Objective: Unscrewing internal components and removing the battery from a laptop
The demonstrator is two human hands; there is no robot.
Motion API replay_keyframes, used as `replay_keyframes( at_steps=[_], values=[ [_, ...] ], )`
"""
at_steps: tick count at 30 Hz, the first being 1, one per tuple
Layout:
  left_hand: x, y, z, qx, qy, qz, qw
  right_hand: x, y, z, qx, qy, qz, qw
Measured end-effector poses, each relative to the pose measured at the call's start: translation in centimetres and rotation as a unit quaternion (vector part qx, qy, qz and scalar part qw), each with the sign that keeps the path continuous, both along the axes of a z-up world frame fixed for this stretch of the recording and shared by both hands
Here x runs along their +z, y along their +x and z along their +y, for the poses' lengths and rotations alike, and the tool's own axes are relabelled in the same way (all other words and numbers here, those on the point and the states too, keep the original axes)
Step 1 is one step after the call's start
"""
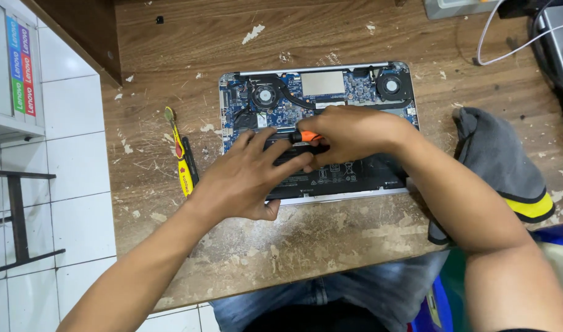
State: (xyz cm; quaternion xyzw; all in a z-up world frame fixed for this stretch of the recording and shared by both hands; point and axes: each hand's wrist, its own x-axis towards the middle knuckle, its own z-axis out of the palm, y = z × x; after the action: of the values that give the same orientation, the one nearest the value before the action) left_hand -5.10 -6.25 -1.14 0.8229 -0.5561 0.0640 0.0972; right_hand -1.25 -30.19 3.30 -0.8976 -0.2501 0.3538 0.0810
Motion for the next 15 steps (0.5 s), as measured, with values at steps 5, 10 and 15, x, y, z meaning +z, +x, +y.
replay_keyframes(
  at_steps=[5,10,15],
  values=[
    [-0.6,0.3,0.0,0.009,0.023,0.019,1.000,0.2,-1.1,0.3,0.013,-0.028,-0.016,0.999],
    [-0.1,0.6,0.0,-0.008,-0.004,0.059,0.998,0.7,-2.9,1.1,-0.005,-0.031,-0.013,0.999],
    [0.2,0.6,-0.2,0.001,-0.002,0.055,0.999,-1.2,-3.6,0.3,0.038,-0.009,-0.060,0.997]
  ],
)
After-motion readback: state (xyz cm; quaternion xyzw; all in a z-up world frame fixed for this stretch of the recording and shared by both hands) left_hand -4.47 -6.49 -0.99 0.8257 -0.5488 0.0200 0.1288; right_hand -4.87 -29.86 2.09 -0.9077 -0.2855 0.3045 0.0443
